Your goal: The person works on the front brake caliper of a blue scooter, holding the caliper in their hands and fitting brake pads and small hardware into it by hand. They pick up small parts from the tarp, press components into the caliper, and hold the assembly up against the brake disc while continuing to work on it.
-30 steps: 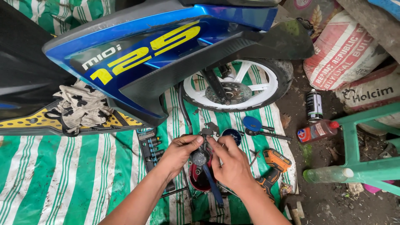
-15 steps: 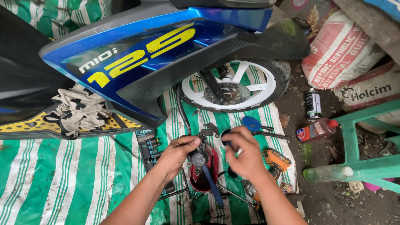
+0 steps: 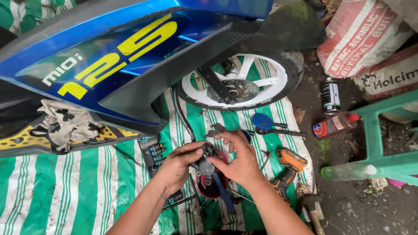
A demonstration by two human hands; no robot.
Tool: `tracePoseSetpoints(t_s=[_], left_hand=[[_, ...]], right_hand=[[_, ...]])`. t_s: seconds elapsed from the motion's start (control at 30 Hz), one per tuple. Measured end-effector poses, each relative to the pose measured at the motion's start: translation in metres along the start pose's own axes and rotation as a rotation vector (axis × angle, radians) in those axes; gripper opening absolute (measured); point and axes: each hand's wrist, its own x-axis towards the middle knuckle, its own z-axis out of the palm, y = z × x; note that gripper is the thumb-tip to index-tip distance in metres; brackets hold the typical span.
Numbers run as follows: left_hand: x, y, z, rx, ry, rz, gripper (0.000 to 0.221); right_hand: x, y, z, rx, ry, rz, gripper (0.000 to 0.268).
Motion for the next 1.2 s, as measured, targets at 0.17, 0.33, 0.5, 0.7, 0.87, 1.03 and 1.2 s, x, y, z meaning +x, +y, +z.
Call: tracePoseSetpoints(t_s=[0.17,0.33,0.5,0.7,0.87,1.03,1.2], left_hand=[[0.001,-0.004,-0.001,-0.05,-0.032,0.037,0.037],[-0.003,0.0,0.003,-0.037,-0.029,0.045,0.036],[0.0,-0.002,0.0,0.009,-0.028,0.065,0.041],[0.002,-0.006,-0.006,0.054,-0.1,0.1,0.041],[0.004,-0.008,-0.006,0.063,-0.062,0.073,0.045],[0.004,-0.01,-0.008,0.03,0.037,0.007,0.055],[0.006,-0.014,-0.009,0.004,0.055,0.045,0.052]], right_hand=[[0.008,0.002,0.008,0.038,0.036,-0.196,0.061],[0.01,-0.005,0.004,0.05,0.023,-0.256,0.04],[0.01,-0.004,0.004,0.072,0.018,-0.319,0.043],[0.014,-0.006,0.007,0.094,0.002,-0.363,0.044],[0.019,0.003,-0.012,0.153,-0.089,-0.147,0.047],[0.017,0.119,-0.038,-0.113,-0.171,0.432,0.046],[-0.026,0.24,-0.008,-0.794,-0.909,0.541,0.054]])
